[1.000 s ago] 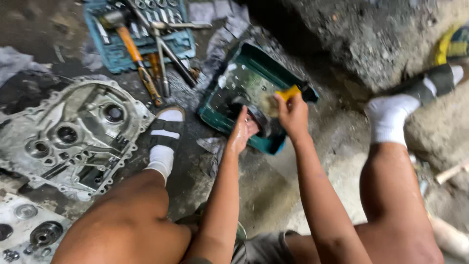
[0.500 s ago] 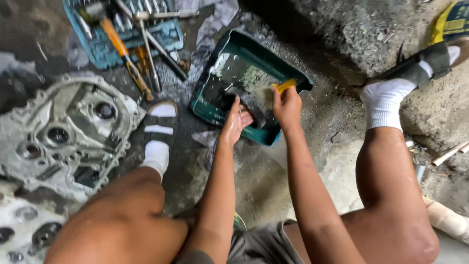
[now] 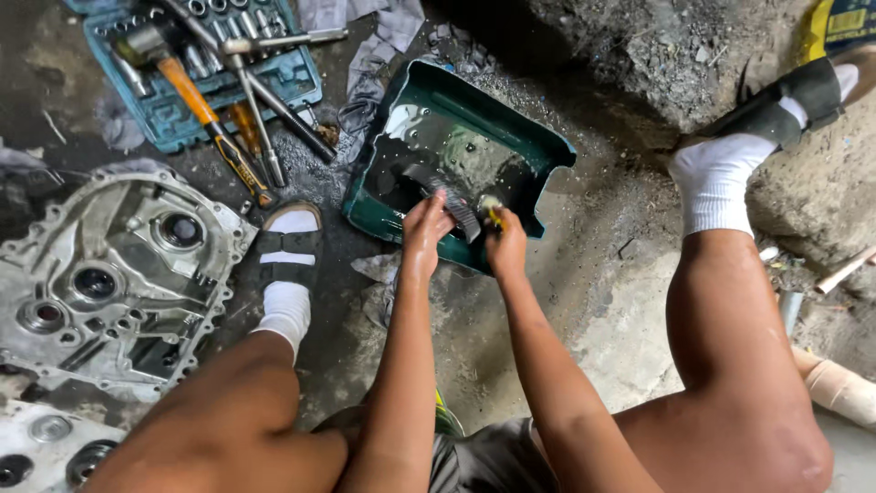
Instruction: The person scrubs a metal gear with a brush in a green tray filled with liquid. The person holds the gear with one hand and scrubs with the other, repeatedly dipping and brushing the part.
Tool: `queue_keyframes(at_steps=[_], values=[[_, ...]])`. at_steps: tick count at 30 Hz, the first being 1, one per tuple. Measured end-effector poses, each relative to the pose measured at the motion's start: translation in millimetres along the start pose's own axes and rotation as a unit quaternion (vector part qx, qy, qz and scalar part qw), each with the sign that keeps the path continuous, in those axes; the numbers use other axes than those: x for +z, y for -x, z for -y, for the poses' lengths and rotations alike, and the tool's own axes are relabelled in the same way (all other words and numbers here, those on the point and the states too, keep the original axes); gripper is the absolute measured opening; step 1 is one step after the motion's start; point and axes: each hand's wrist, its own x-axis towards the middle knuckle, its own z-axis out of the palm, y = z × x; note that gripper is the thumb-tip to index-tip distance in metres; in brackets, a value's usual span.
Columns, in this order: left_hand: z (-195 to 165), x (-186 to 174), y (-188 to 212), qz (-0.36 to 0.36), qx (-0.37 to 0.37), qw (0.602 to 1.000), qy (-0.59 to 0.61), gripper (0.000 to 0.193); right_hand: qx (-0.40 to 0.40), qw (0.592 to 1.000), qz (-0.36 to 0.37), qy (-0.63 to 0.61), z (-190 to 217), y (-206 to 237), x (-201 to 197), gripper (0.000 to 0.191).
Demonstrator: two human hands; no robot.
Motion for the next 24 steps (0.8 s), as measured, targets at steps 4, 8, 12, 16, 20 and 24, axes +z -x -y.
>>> queue_keyframes(at_steps=[4, 8, 12, 16, 20, 24], values=[[-20.7, 1.4, -2.6, -0.05, -0.022, 0.997, 0.045, 0.042, 0.1, 0.985, 0.065, -0.127, -9.8, 5.4, -6.0, 0.021], [-27.8, -2.3, -7.2, -0.089, -0.041, 0.995, 0.035, 0.041, 0.218, 0.917, 0.009, -0.334, -2.4, -21.5, -27.3, 0.022], [-17.3, -4.7, -13.3, -0.099, -0.062, 0.992, 0.045, 0.037, 0.141, 0.93, 0.067, -0.332, 30.0, -40.0, -50.7, 0.02], [-10.2, 2.5, -17.6, -0.076, -0.045, 0.993, 0.076, 0.038, 0.04, 0.946, 0.154, -0.282, 64.9, -49.1, -45.2, 0.02], [-12.9, 13.4, -17.0, -0.078, -0.043, 0.993, 0.081, 0.041, -0.049, 0.965, 0.138, -0.216, 70.8, -64.7, -35.2, 0.024], [-16.7, 19.1, -12.9, -0.115, -0.053, 0.99, 0.055, 0.045, -0.047, 0.991, 0.065, -0.103, 55.9, -72.3, -37.7, 0.017]])
